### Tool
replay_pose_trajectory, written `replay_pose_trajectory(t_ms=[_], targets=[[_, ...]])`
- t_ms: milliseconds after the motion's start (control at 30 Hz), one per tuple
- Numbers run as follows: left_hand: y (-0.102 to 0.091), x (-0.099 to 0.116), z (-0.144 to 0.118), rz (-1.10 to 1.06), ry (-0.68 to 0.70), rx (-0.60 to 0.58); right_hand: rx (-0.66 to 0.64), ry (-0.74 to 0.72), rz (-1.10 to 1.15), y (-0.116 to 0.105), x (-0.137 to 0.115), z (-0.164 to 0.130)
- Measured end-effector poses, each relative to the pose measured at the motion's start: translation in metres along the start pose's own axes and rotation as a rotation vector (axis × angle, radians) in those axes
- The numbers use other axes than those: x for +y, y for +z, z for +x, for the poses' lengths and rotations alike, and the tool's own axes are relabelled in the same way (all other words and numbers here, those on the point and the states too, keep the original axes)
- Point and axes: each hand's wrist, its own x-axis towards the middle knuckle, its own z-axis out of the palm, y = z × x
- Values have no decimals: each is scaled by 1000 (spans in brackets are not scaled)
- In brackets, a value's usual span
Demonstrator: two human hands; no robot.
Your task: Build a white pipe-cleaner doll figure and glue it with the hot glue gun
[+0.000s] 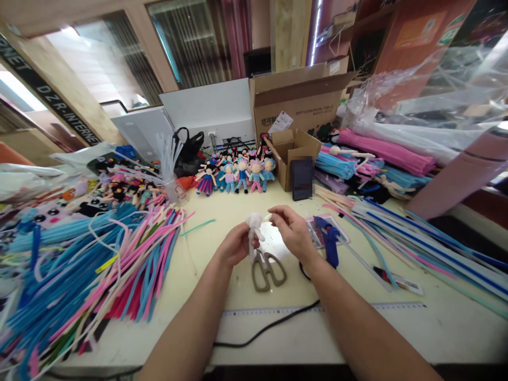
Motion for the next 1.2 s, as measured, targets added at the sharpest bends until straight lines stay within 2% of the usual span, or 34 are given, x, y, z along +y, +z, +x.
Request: replay_pose_trajectory(t_ms=[100,267,533,800,1000,1200], targets=[[3,2,-2,-23,-27,14,-20,28,11,2,0,0],[4,-1,-1,58,-35,-16,-74,3,-22,8,-3,-4],[2,-6,1,130,-4,-27,5,-6,-78,10,-9,-9],[3,-5,1,130,33,-25,5,33,-47,11,-6,-8],[-2,-6,4,126,60,7,11,68,-8,12,-1,-7],[0,-4,4,154,114,75,-6,29,-89,13,-1,-8]])
